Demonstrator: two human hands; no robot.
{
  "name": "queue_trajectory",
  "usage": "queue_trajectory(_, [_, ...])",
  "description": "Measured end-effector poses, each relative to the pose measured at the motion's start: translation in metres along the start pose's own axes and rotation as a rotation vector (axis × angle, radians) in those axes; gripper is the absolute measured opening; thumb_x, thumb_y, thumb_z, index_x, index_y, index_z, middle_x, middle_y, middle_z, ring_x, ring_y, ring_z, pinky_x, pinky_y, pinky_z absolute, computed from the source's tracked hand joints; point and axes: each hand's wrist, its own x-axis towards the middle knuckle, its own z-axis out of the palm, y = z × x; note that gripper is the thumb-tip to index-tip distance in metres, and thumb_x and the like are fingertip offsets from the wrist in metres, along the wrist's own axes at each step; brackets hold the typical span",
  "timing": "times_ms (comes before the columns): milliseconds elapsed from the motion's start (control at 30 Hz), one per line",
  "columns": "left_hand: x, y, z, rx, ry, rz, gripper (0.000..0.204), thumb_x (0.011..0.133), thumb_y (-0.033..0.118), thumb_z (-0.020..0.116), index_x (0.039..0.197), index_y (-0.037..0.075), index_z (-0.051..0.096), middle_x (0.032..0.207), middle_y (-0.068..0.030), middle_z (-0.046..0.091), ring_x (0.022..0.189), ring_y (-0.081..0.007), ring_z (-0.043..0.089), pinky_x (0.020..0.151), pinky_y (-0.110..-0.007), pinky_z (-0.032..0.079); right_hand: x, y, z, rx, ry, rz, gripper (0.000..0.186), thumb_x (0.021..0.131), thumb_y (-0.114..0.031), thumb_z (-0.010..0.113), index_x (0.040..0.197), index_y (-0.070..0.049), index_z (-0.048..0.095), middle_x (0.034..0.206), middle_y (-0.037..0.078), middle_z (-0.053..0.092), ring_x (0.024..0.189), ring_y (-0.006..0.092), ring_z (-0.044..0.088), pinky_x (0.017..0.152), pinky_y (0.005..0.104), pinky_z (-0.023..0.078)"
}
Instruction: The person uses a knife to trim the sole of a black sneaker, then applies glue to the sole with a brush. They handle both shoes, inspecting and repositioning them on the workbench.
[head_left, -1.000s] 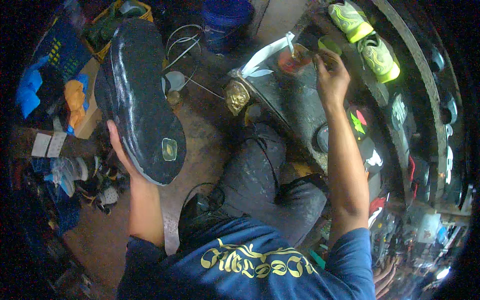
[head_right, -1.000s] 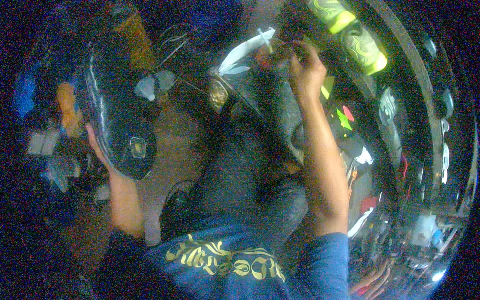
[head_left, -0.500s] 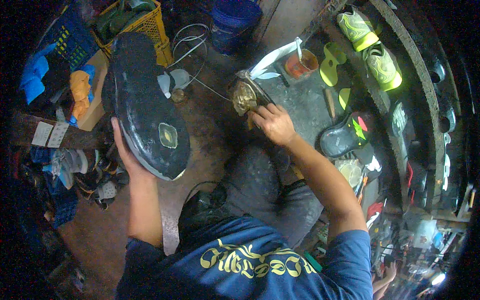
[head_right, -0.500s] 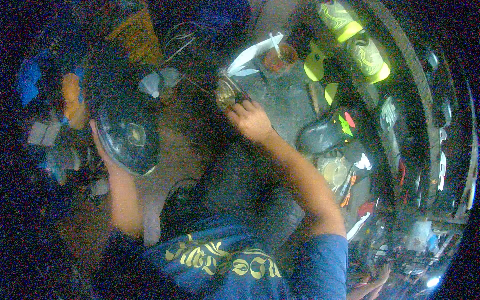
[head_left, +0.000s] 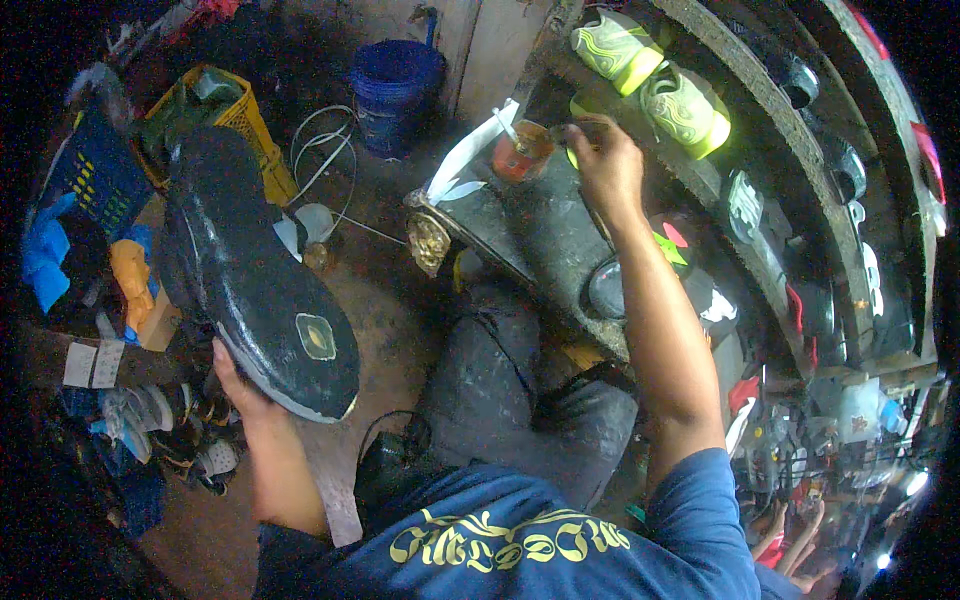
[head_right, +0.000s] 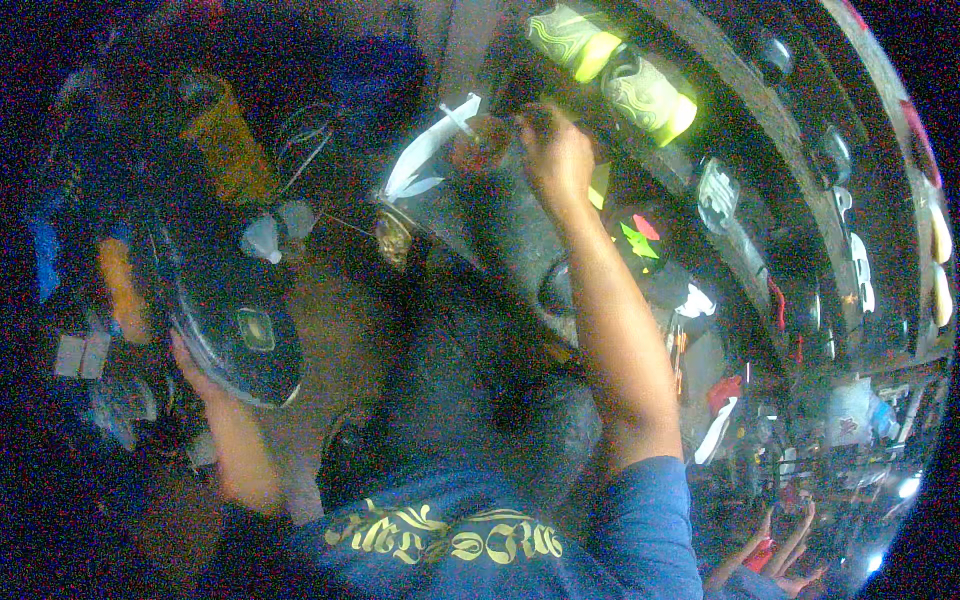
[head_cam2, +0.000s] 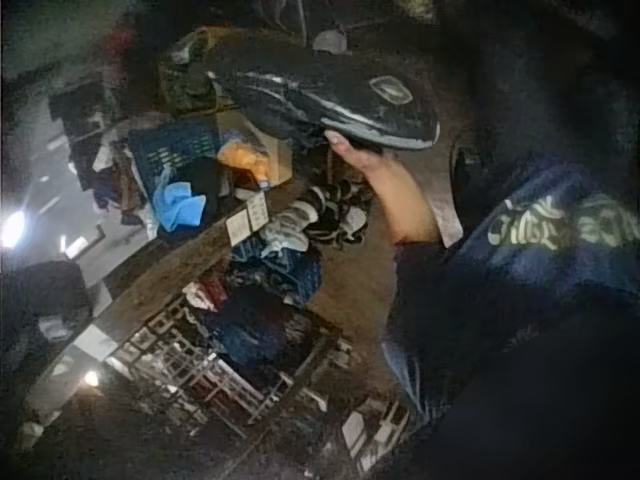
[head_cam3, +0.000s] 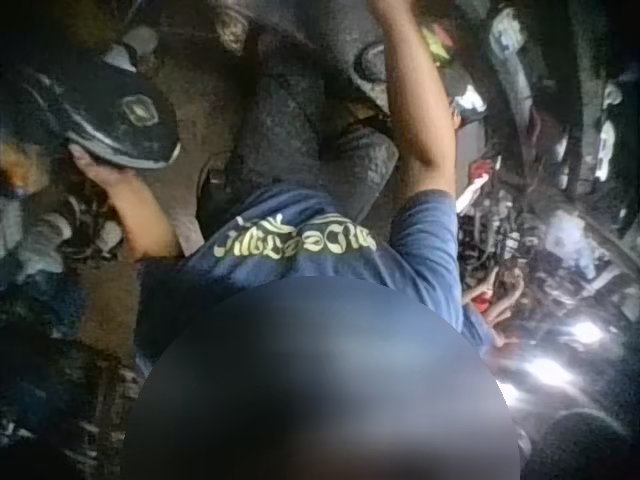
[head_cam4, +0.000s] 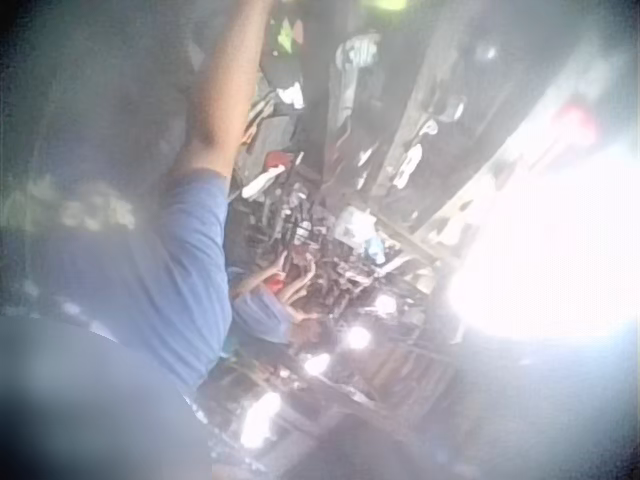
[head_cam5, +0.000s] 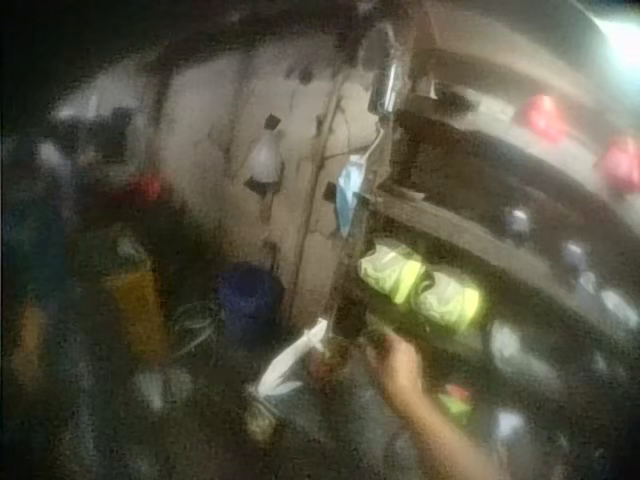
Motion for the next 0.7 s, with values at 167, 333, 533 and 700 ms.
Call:
queue_trajectory(167, [-0.008,0.000,0.016,0.075,0.016,-0.001,0.076,0.087,0.054,0.066,0.139,0.001,0.048,0.135,-0.0135,0.056,0.121,-0.0301,0.057,0.102,-0.044,0.047,0.012,-0.001,0.030,-0.201,-0.180,0.028,0.028,0.087,-0.028,0.067,0.111,-0.015,0.071,0.102,0.018,0.073,0.096,0.0383,0.069,0.084,0.0463,0.053])
queue_trajectory(333, [-0.009,0.007,0.020,0.179,-0.040,0.050,0.078,0.082,0.048,0.075,0.138,0.001,0.049,0.130,-0.0120,0.059,0.117,-0.0279,0.059,0.096,-0.043,0.052,0.021,-0.005,0.037,-0.313,-0.308,0.054,0.028,0.086,-0.030,0.067,0.109,-0.015,0.072,0.099,0.018,0.073,0.096,0.0383,0.069,0.084,0.0468,0.053])
queue_trajectory(533, [0.001,-0.003,0.038,0.246,-0.016,0.089,0.056,0.092,0.045,0.061,0.133,0.007,0.056,0.131,-0.0096,0.060,0.120,-0.0289,0.056,0.105,-0.044,0.043,0.011,0.006,0.019,-0.017,0.085,-0.042,0.032,0.090,-0.036,0.064,0.109,-0.011,0.069,0.098,0.020,0.072,0.091,0.0410,0.069,0.081,0.0500,0.054])
queue_trajectory(700, [0.003,0.004,0.075,0.444,0.087,-0.004,0.062,0.090,0.049,0.063,0.132,0.004,0.056,0.128,-0.0091,0.061,0.116,-0.0269,0.058,0.102,-0.040,0.044,0.001,0.010,0.027,0.104,0.153,0.008,0.029,0.090,-0.033,0.067,0.109,-0.012,0.069,0.094,0.021,0.072,0.090,0.0404,0.069,0.080,0.0480,0.054])
